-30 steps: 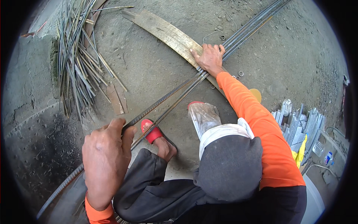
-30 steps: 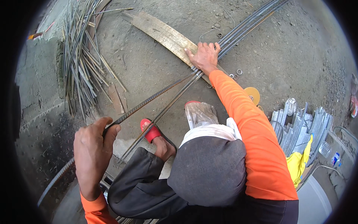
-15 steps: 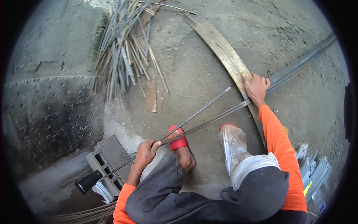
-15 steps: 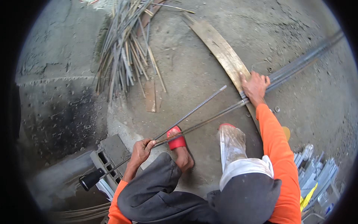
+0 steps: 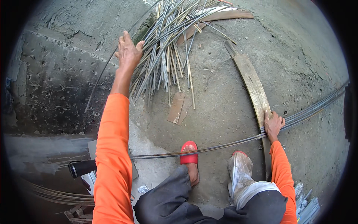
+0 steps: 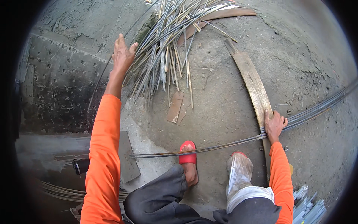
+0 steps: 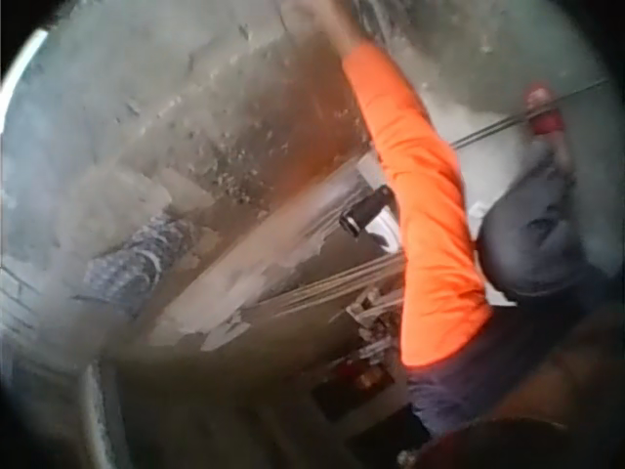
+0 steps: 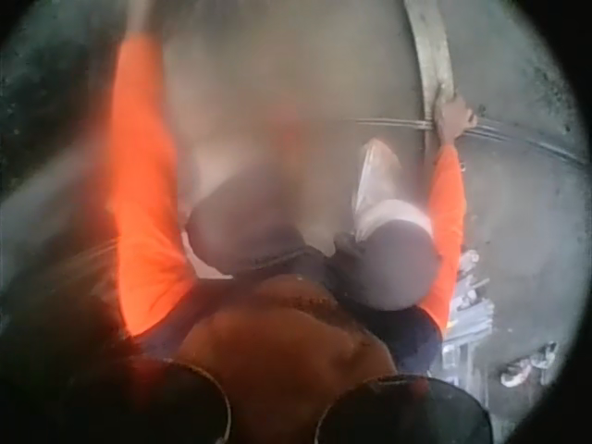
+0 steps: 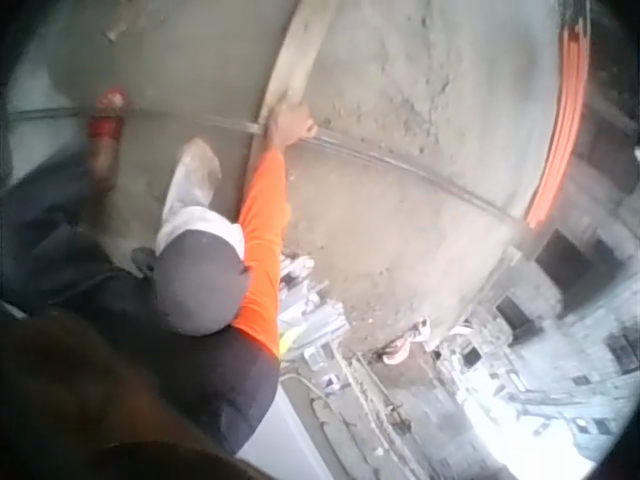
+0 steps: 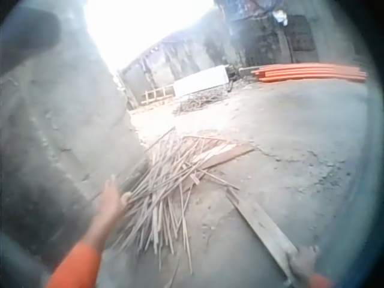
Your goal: The person uses an angle grinder to cut a bundle of steel rods on a construction site. After cutting, they separate the rods and arrange them on the ground.
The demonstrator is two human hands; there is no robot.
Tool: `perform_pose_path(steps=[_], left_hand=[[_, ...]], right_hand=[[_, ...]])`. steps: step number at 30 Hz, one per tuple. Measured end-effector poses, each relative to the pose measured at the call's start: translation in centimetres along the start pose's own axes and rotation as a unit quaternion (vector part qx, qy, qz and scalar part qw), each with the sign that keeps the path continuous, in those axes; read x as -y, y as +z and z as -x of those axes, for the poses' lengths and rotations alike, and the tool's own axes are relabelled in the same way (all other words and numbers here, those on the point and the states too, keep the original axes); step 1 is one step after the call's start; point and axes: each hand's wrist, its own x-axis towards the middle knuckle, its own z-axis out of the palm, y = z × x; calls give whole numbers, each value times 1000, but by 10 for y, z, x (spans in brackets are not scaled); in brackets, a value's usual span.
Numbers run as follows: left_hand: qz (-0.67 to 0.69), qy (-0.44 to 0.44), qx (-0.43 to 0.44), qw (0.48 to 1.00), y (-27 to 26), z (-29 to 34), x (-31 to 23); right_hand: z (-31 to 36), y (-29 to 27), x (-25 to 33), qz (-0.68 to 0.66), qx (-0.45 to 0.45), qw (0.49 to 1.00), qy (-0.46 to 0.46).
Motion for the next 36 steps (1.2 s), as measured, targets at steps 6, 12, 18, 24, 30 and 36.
perform_pose_path(steps=[6, 12, 18, 24, 30, 36], left_hand=[[298, 90, 443, 840, 62, 277, -76], [397, 2, 581, 711, 74, 454, -83], [454, -66, 531, 712, 75, 465, -82], [451, -13, 493, 744, 55, 454, -94], [430, 28, 535, 727, 62, 446, -87], [421, -29, 626, 655, 65, 432, -77]], right_hand=[[4, -6, -4, 21, 10, 1000, 13], [2, 3, -13, 14, 7, 1000, 16], [-12, 20, -19, -13, 17, 1000, 6], [2, 17, -50, -109, -22, 993, -50], [13, 20, -51, -136, -47, 986, -83], [5, 21, -35, -103, -39, 994, -18]])
